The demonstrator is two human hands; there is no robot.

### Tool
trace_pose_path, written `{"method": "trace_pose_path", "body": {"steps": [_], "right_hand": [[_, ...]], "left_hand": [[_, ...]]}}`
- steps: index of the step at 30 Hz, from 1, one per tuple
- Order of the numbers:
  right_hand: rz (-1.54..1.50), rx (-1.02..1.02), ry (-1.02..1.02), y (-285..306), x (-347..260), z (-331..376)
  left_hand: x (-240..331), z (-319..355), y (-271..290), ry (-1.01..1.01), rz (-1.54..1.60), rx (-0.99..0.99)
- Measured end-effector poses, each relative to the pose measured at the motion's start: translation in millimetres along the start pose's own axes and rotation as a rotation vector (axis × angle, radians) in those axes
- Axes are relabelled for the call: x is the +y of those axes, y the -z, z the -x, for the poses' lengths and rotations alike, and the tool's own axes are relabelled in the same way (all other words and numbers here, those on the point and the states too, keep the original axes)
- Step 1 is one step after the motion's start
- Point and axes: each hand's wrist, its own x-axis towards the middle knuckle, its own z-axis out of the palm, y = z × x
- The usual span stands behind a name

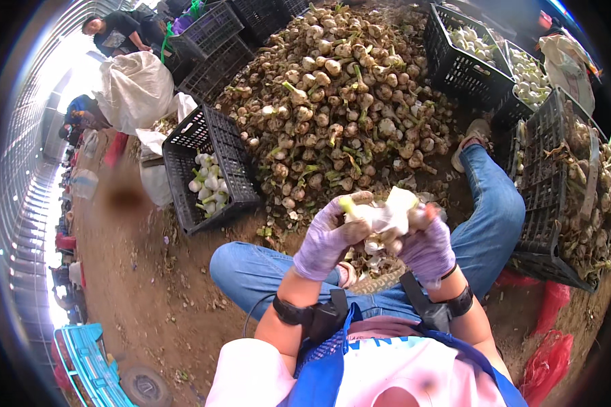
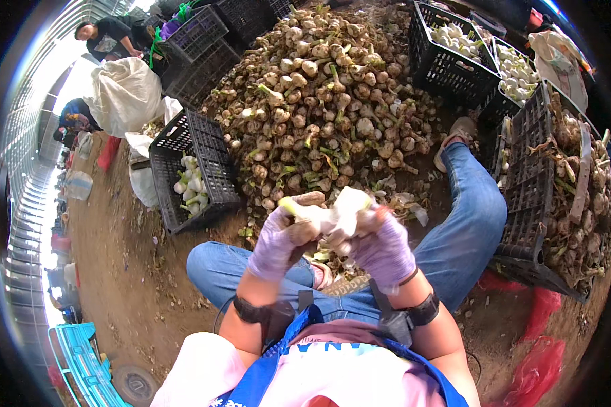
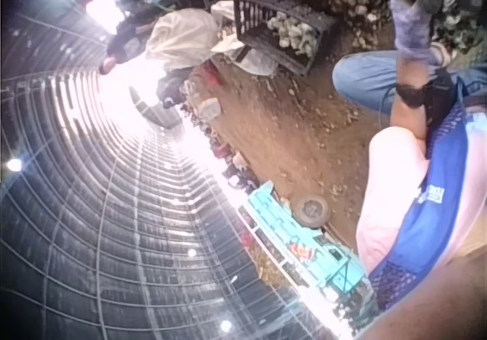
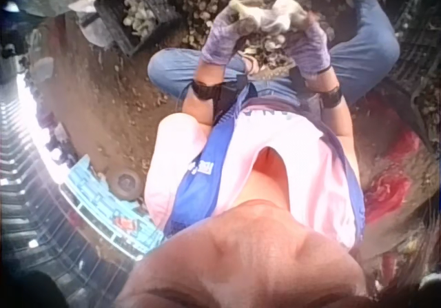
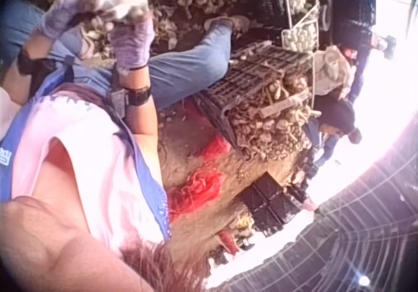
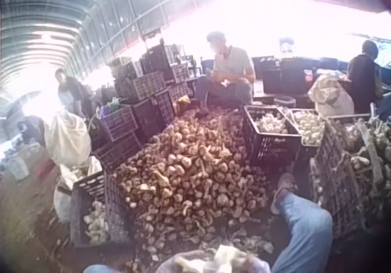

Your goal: Peeling and sorting garlic bulbs from a large pile into crates.

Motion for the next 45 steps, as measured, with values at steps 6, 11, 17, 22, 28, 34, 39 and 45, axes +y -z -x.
{"method": "trace_pose_path", "body": {"steps": [6,11,17,22,28,34,39,45], "right_hand": [[0.158,-0.086,0.006,-7,-2,4],[-0.083,0.07,0.15,4,-9,0],[0.064,0.081,0.626,-2,-49,-1],[1.049,-0.037,0.237,14,-23,-5],[0.81,-0.106,0.282,34,-5,-3],[0.718,0.035,0.26,31,13,-10],[0.537,0.096,0.175,5,16,-12],[0.516,0.149,0.149,29,9,-10]], "left_hand": [[-8,-5,17,-0.27,-0.29,0.033],[-14,0,30,-0.123,0.137,0.07],[-11,-2,27,-0.235,0.331,0.12],[2,13,32,-0.001,0.441,0.287],[-35,2,17,0.049,0.504,-0.123],[-50,2,30,0.054,0.524,-0.102],[-48,2,29,-0.003,0.479,0.001],[-43,2,23,-0.092,0.215,0.113]]}}
